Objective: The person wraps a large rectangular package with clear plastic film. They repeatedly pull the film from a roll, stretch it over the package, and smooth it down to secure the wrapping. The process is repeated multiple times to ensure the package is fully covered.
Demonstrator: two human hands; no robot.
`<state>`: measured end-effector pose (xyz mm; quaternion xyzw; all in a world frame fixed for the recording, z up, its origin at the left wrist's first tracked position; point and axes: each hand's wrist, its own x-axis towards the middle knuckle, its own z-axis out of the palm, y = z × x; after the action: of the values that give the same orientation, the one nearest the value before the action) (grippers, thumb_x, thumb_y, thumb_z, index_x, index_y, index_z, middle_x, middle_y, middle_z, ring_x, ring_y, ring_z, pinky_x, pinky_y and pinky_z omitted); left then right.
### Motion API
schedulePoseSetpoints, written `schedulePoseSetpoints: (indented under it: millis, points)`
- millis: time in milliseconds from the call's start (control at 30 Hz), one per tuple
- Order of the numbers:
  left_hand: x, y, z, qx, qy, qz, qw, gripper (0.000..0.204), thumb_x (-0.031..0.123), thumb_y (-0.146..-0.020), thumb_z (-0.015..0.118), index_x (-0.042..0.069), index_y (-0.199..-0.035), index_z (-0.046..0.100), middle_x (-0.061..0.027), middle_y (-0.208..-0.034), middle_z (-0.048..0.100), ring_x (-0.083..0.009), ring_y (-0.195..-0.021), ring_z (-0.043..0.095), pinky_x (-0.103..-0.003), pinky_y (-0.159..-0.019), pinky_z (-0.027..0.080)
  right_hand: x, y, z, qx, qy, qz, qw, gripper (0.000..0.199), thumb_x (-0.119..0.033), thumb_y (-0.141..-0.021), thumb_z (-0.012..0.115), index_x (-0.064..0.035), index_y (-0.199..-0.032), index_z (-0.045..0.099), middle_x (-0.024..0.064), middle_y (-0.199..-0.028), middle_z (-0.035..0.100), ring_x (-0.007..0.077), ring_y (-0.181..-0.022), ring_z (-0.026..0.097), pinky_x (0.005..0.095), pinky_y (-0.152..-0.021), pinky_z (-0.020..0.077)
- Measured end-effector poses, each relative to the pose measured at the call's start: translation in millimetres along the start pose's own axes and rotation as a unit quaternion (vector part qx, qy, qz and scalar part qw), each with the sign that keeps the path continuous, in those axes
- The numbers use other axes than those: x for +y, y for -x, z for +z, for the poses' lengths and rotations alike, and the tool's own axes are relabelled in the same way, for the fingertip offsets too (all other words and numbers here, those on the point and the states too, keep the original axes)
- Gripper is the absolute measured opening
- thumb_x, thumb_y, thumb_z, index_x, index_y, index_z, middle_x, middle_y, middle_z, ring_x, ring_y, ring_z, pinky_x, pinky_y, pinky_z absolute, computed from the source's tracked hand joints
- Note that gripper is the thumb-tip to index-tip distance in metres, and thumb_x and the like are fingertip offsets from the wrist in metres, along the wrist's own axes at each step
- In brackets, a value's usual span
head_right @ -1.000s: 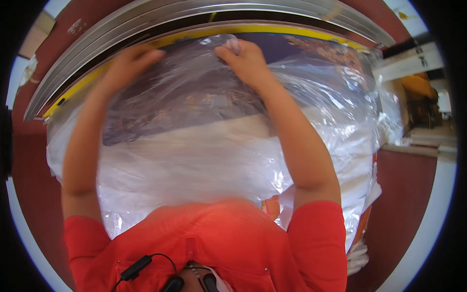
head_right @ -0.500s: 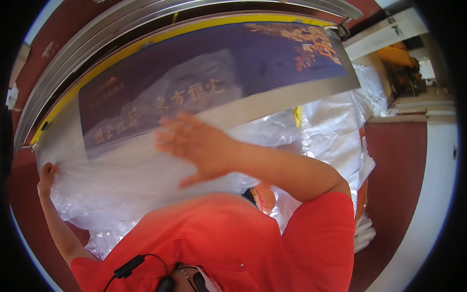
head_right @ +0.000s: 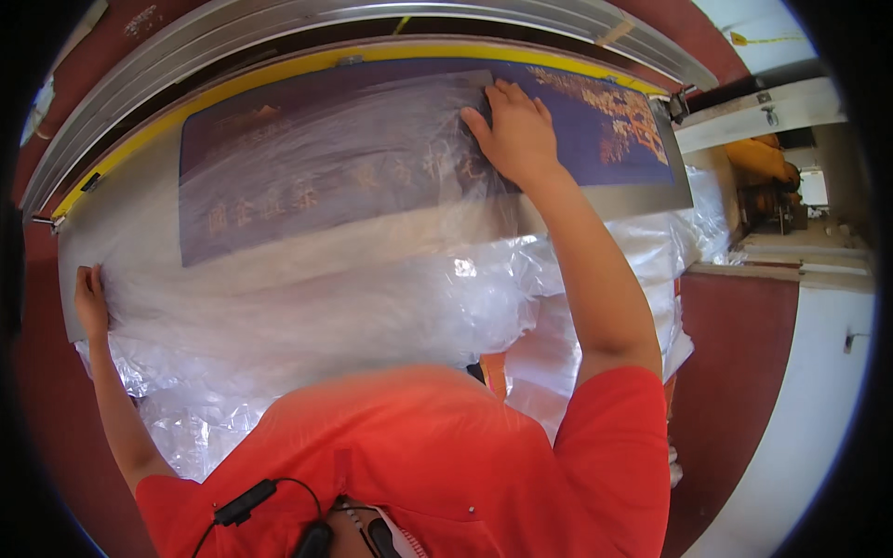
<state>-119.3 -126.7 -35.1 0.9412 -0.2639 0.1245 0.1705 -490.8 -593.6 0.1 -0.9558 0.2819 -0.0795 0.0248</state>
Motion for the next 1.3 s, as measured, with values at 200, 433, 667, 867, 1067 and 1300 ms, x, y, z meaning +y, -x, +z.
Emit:
schedulePoseSetpoints:
  millis: [200, 433, 667, 867, 1067, 1300]
  points:
    - [-27.0, 10.6, -3.2, -0.029, 0.009, -0.050, 0.998, 0.021, 0.019, -0.082, 0.050, 0.003, -0.071, 0.044, -0.0009, -0.058, 0.038, -0.0077, -0.055, 0.034, -0.021, -0.051, 0.032, -23.1, 11.0, 39.2, 0.155, 0.056, -0.055, 0.985, 0.051, -0.044, -0.076, 0.045, -0.0018, -0.105, 0.048, 0.0131, -0.110, 0.048, 0.0259, -0.109, 0.039, 0.0429, -0.094, 0.0196]
    - [-67.8, 31.7, -89.4, -0.083, 0.305, -0.092, 0.944, 0.014, 0.013, -0.080, 0.051, 0.000, -0.084, 0.052, -0.0002, -0.082, 0.049, -0.0077, -0.079, 0.045, -0.019, -0.074, 0.034, 1.9, -49.8, 18.8, 0.023, 0.035, 0.095, 0.995, 0.052, -0.044, -0.073, 0.050, -0.0074, -0.110, 0.044, 0.0104, -0.111, 0.046, 0.0281, -0.101, 0.046, 0.0404, -0.086, 0.0338]
    - [-40.5, 63.1, -109.0, -0.057, 0.450, -0.183, 0.872, 0.022, 0.021, -0.082, 0.049, 0.002, -0.094, 0.052, -0.0004, -0.091, 0.050, -0.0071, -0.087, 0.044, -0.020, -0.078, 0.034, 1.8, -59.7, 48.8, 0.176, 0.028, 0.186, 0.966, 0.031, -0.032, -0.074, 0.054, -0.0039, -0.086, 0.051, 0.0106, -0.080, 0.057, 0.0287, -0.080, 0.053, 0.0394, -0.065, 0.0427]
    - [33.6, -10.0, -59.5, 0.111, 0.525, -0.223, 0.814, 0.021, 0.025, -0.084, 0.045, 0.007, -0.092, 0.051, 0.0042, -0.077, 0.046, -0.0042, -0.069, 0.042, -0.017, -0.062, 0.035, 6.2, -62.5, 44.4, 0.222, -0.400, 0.269, 0.847, 0.021, -0.022, -0.076, 0.050, -0.0015, -0.078, 0.048, 0.0138, -0.072, 0.056, 0.0285, -0.066, 0.054, 0.0361, -0.059, 0.0418]
    - [-33.8, -134.4, 77.1, 0.065, 0.416, -0.172, 0.891, 0.026, 0.032, -0.079, 0.052, 0.006, -0.080, 0.056, 0.0026, -0.063, 0.048, -0.0056, -0.056, 0.041, -0.018, -0.051, 0.032, 82.7, -91.4, 61.3, 0.330, -0.277, 0.231, 0.872, 0.022, -0.022, -0.072, 0.057, -0.0016, -0.072, 0.049, 0.0103, -0.066, 0.055, 0.0161, -0.051, 0.052, 0.0277, -0.050, 0.0418]
    - [8.0, -158.0, 110.4, 0.094, 0.276, -0.266, 0.919, 0.057, 0.046, -0.065, 0.061, -0.007, -0.087, 0.057, -0.0134, -0.085, 0.058, -0.0207, -0.079, 0.053, -0.029, -0.071, 0.039, 75.5, -96.3, 38.6, 0.184, -0.390, 0.379, 0.819, 0.030, -0.027, -0.066, 0.063, 0.0009, -0.072, 0.054, 0.0088, -0.061, 0.055, 0.0156, -0.052, 0.052, 0.0263, -0.050, 0.0411]
